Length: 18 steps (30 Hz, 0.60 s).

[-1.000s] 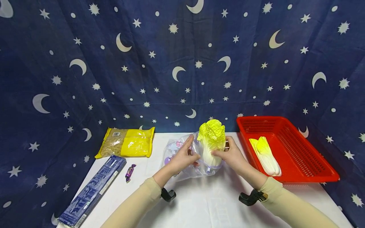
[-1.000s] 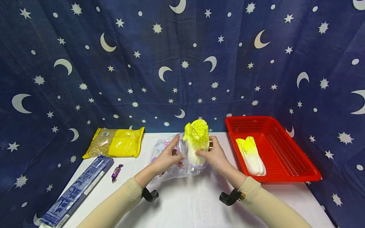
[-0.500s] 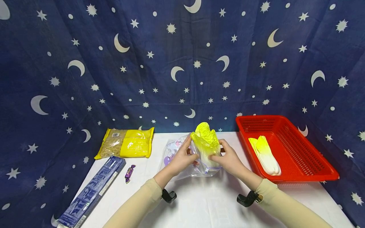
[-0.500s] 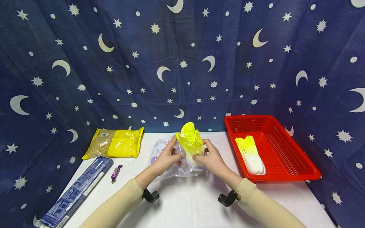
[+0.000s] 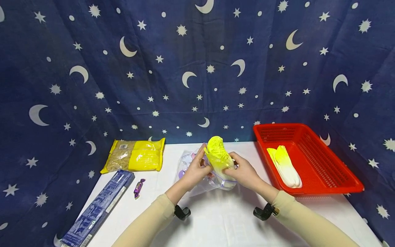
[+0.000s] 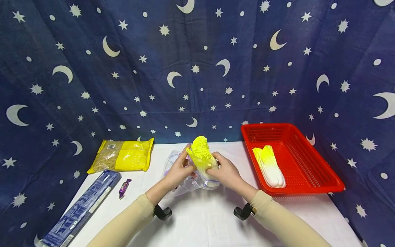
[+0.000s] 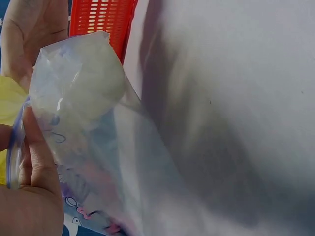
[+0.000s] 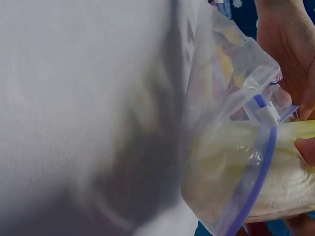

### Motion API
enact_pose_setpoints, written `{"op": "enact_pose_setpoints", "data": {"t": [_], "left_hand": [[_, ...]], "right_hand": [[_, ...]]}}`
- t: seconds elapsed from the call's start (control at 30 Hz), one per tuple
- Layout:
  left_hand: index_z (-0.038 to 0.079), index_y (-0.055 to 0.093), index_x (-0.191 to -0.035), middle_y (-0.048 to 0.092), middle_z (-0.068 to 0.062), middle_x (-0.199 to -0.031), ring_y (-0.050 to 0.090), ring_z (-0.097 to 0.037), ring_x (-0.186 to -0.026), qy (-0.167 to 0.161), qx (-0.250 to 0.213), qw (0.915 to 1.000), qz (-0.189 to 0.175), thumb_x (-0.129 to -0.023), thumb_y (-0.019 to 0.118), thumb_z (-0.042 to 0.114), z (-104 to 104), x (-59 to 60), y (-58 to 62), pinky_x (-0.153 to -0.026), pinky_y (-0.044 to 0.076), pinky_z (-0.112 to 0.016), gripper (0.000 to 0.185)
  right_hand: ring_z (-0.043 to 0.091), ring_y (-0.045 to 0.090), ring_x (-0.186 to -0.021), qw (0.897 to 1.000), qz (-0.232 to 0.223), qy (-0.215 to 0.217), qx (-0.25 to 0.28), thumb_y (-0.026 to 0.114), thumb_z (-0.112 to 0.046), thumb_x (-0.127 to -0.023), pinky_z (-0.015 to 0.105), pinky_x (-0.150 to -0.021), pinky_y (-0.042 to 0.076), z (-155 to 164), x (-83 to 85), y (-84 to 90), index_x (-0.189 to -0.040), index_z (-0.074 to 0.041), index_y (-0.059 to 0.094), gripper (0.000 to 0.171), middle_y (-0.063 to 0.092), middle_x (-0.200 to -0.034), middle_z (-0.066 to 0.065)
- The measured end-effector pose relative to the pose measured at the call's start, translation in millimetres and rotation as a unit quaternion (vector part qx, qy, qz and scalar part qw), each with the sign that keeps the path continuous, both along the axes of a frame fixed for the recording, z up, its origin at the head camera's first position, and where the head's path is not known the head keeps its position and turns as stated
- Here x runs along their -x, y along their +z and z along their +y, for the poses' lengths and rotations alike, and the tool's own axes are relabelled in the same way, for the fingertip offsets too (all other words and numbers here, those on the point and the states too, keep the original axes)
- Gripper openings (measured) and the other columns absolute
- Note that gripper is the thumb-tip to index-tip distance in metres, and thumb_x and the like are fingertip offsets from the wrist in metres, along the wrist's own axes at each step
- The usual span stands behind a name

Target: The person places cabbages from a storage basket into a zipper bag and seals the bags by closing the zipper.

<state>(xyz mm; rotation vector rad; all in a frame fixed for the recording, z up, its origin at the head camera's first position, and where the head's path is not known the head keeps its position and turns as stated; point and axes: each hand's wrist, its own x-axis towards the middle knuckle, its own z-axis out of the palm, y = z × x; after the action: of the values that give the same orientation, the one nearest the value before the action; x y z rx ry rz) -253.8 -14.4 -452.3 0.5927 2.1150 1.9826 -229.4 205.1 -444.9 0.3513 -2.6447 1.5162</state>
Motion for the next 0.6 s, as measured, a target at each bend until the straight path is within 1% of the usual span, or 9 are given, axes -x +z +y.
{"op": "enact_pose_setpoints", "data": {"t": [0.07, 0.13, 0.17, 0.2, 0.27, 0.3, 0.33, 0.47, 0.6], "left_hand": [[0.025, 0.015, -0.166, 0.011, 0.007, -0.170, 0.056, -0.021, -0.093, 0.000, -0.009, 0.9999, -0.006, -0.091, 0.064, -0.002, -0.2, 0.6, -0.9, -0.073, 0.061, -0.031, 0.093], [0.023, 0.013, -0.166, 0.028, -0.004, -0.164, 0.057, -0.020, -0.091, -0.004, -0.020, 0.9997, -0.014, -0.090, 0.063, -0.002, -0.7, 0.9, -1.1, -0.073, 0.061, -0.031, 0.094], [0.022, 0.012, -0.166, 0.038, -0.010, -0.157, 0.058, -0.020, -0.089, -0.006, -0.023, 0.9995, -0.018, -0.090, 0.063, -0.002, -1.1, 0.9, -0.7, -0.073, 0.061, -0.031, 0.095], [0.023, 0.012, -0.166, 0.046, -0.012, -0.148, 0.059, -0.020, -0.088, -0.008, -0.026, 0.9994, -0.021, -0.090, 0.064, -0.001, -1.6, 3.2, -4.0, -0.073, 0.061, -0.031, 0.096], [0.024, 0.012, -0.166, 0.055, -0.015, -0.131, 0.060, -0.020, -0.085, -0.010, -0.030, 0.9991, -0.027, -0.089, 0.063, -0.001, -2.2, 3.1, -2.6, -0.073, 0.061, -0.030, 0.096], [0.025, 0.012, -0.166, 0.057, -0.017, -0.124, 0.061, -0.020, -0.084, -0.012, -0.032, 0.9990, -0.028, -0.090, 0.063, -0.001, -2.5, 3.3, -1.9, -0.073, 0.061, -0.030, 0.096], [0.027, 0.013, -0.166, 0.058, -0.017, -0.122, 0.061, -0.021, -0.083, -0.013, -0.033, 0.9990, -0.029, -0.090, 0.063, -0.001, -2.8, 3.7, -1.9, -0.073, 0.061, -0.030, 0.096], [0.036, 0.016, -0.164, 0.058, -0.015, -0.126, 0.061, -0.021, -0.086, -0.022, -0.038, 0.9987, -0.026, -0.091, 0.063, -0.001, -3.3, 4.8, -2.0, -0.074, 0.061, -0.031, 0.094], [0.037, 0.017, -0.164, 0.057, -0.012, -0.126, 0.060, -0.021, -0.088, -0.029, -0.042, 0.9984, -0.025, -0.092, 0.063, -0.001, -3.4, 3.8, -2.6, -0.073, 0.060, -0.032, 0.094]], "right_hand": [[0.024, 0.062, -0.095, 1.000, -0.003, 0.008, 0.003, 0.078, -0.017, -0.082, 0.038, -0.078, 0.055, 0.4, 0.4, -1.2, -0.125, -0.019, 0.063, 0.045, 0.069, -0.111, 0.003], [0.024, 0.062, -0.097, 1.000, -0.003, 0.017, 0.014, 0.077, -0.015, -0.082, 0.038, -0.080, 0.055, 2.0, 0.9, -3.6, -0.125, -0.017, 0.063, 0.045, 0.068, -0.113, 0.004], [0.024, 0.062, -0.098, 1.000, -0.003, 0.021, 0.019, 0.077, -0.014, -0.083, 0.038, -0.081, 0.055, 2.6, 1.0, -4.6, -0.126, -0.017, 0.063, 0.045, 0.068, -0.114, 0.004], [0.024, 0.062, -0.100, 0.999, -0.002, 0.025, 0.024, 0.077, -0.013, -0.083, 0.039, -0.083, 0.055, 3.2, 1.1, -5.5, -0.126, -0.017, 0.063, 0.045, 0.068, -0.114, 0.004], [0.024, 0.062, -0.101, 0.999, 0.002, 0.035, 0.030, 0.076, -0.012, -0.082, 0.040, -0.086, 0.055, 4.2, 1.0, -5.9, -0.125, -0.017, 0.063, 0.045, 0.067, -0.114, 0.004], [0.023, 0.062, -0.101, 0.999, 0.002, 0.040, 0.030, 0.076, -0.012, -0.082, 0.040, -0.086, 0.055, 4.7, 1.0, -5.6, -0.125, -0.017, 0.063, 0.045, 0.067, -0.114, 0.003], [0.023, 0.062, -0.101, 0.998, 0.002, 0.046, 0.031, 0.075, -0.012, -0.082, 0.040, -0.086, 0.055, 4.8, 1.2, -5.0, -0.124, -0.018, 0.063, 0.044, 0.067, -0.113, 0.002], [0.023, 0.061, -0.097, 0.998, 0.004, 0.069, 0.013, 0.075, -0.013, -0.081, 0.038, -0.081, 0.056, 5.6, 2.5, -2.4, -0.121, -0.022, 0.065, 0.042, 0.068, -0.109, -0.001], [0.022, 0.060, -0.092, 0.997, 0.001, 0.079, -0.009, 0.075, -0.014, -0.080, 0.036, -0.075, 0.054, 5.8, 5.0, -0.8, -0.119, -0.023, 0.067, 0.040, 0.068, -0.103, -0.003]]}}
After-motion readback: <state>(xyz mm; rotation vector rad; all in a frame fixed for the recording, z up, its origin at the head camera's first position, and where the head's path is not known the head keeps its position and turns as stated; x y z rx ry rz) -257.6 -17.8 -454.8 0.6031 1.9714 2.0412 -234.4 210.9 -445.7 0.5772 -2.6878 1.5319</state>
